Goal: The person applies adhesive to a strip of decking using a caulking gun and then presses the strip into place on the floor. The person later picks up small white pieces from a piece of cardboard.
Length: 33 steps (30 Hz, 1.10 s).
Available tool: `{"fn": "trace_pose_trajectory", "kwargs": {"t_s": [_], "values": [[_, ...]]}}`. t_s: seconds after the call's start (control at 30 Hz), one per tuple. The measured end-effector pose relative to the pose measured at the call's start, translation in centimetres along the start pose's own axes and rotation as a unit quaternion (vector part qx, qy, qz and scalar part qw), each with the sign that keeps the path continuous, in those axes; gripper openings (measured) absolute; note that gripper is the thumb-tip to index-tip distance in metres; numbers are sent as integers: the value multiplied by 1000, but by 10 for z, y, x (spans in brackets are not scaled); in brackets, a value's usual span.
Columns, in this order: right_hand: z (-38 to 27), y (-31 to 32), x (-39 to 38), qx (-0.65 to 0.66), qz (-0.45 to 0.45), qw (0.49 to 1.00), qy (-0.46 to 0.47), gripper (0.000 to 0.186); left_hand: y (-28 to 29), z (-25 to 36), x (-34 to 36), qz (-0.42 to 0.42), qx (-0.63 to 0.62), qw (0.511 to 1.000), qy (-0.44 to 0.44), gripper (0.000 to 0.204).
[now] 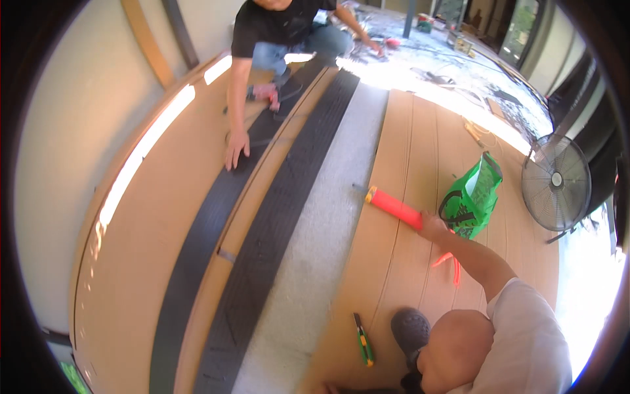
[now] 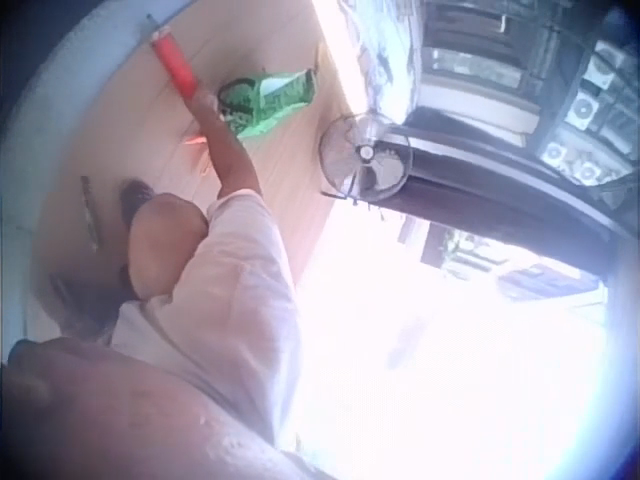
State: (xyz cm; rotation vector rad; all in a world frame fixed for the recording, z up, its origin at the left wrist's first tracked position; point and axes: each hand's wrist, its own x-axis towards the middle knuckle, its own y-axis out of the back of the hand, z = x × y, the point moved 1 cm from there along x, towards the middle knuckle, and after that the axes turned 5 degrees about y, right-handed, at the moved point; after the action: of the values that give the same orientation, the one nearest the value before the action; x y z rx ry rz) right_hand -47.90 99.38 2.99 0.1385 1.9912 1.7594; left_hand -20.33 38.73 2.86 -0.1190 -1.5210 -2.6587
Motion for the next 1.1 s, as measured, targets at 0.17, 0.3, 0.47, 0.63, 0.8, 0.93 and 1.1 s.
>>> {"fn": "trace_pose_trajectory", "kwargs": {"t_s": [0.17, 0.3, 0.47, 0.63, 0.8, 0.93, 1.1], "values": [[-8, -6, 3, -50, 66, 995, 57, 67, 15, -3, -7, -86, 40, 993, 67, 6], [-18, -24, -10, -22, 104, 990, 92, 73, 18, -6, -4, -63, 35, 995, 62, 10], [-11, -22, -24, -61, 213, 966, 136, 67, 21, -4, -7, -37, 6, 998, 55, 9], [-75, -11, -89, 45, 233, 937, 258, 50, 23, -2, -9, -36, 3, 998, 59, 8], [-131, -43, -177, 246, 44, 901, 355, 33, 21, -1, -9, -37, -2, 998, 59, 7], [-158, -38, -226, 275, -48, 880, 383, 31, 18, 1, -3, -39, -8, 998, 55, 7], [-166, -55, -253, 278, -77, 868, 405, 28, 20, -1, -3, -45, 6, 997, 60, 6]]}}
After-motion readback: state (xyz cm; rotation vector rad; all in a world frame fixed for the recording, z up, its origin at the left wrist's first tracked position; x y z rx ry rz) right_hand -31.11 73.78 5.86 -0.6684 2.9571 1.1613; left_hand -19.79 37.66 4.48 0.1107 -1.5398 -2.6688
